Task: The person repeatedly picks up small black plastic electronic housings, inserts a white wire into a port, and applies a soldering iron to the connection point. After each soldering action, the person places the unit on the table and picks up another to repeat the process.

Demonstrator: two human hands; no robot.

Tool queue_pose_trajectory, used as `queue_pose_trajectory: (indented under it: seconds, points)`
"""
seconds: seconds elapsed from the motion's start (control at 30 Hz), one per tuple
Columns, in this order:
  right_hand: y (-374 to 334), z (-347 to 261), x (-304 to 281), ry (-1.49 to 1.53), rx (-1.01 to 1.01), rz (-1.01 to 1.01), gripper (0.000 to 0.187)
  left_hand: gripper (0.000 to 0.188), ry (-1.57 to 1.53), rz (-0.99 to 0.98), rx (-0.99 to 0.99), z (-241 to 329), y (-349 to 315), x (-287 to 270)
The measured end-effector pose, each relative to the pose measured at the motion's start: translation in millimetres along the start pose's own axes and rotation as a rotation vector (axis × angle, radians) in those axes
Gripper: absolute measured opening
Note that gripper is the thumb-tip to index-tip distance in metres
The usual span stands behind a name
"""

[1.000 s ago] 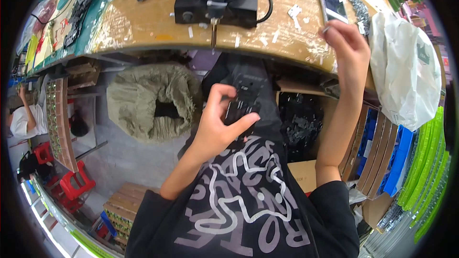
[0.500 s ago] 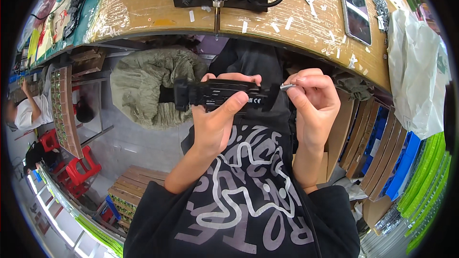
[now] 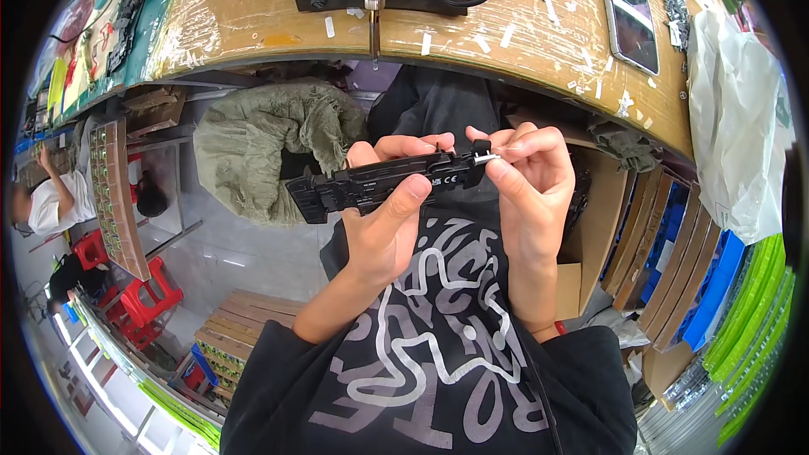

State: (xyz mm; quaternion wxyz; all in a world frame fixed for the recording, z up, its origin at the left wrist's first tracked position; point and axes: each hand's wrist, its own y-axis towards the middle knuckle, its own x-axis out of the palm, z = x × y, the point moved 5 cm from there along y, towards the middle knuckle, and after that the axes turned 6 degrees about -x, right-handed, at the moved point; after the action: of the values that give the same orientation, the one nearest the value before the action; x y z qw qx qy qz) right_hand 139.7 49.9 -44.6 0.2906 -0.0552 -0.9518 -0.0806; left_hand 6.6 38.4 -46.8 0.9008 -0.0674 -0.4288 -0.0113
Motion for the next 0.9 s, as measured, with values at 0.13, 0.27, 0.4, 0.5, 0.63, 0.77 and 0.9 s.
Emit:
queue_pose_trajectory:
  seconds: [0.13,0.27,0.4,0.5,0.63,0.77,0.9]
  points:
    - [0.1,1.2,-0.9,0.011,0.003,0.006,0.019,0.022,0.023,-0.030,0.024,-0.5,-1.6,0.5]
    - [-0.9,4.7,0.1,0.016,-0.010,0.011,0.019,0.023,0.054,-0.039,0.055,-0.6,-3.3,-1.7]
    - [-1.4,6.4,0.9,0.010,-0.017,0.034,0.019,0.023,0.085,-0.033,0.071,-0.1,-3.9,-2.3]
    - [-2.2,7.1,1.9,-0.027,-0.066,0.052,0.019,0.023,0.077,-0.020,0.064,0.2,-3.2,-2.3]
    - [-7.1,7.0,3.2,-0.055,-0.141,0.084,0.019,0.023,0.066,-0.019,0.069,-1.0,-4.7,-2.5]
    - [-9.7,8.2,3.1,-0.047,-0.166,0.105,0.020,0.023,0.075,-0.020,0.067,-1.0,-4.3,-2.4]
    - [-8.9,11.7,2.8,0.031,-0.092,0.097,0.019,0.023,0.085,-0.040,0.093,-0.4,-4.8,-4.0]
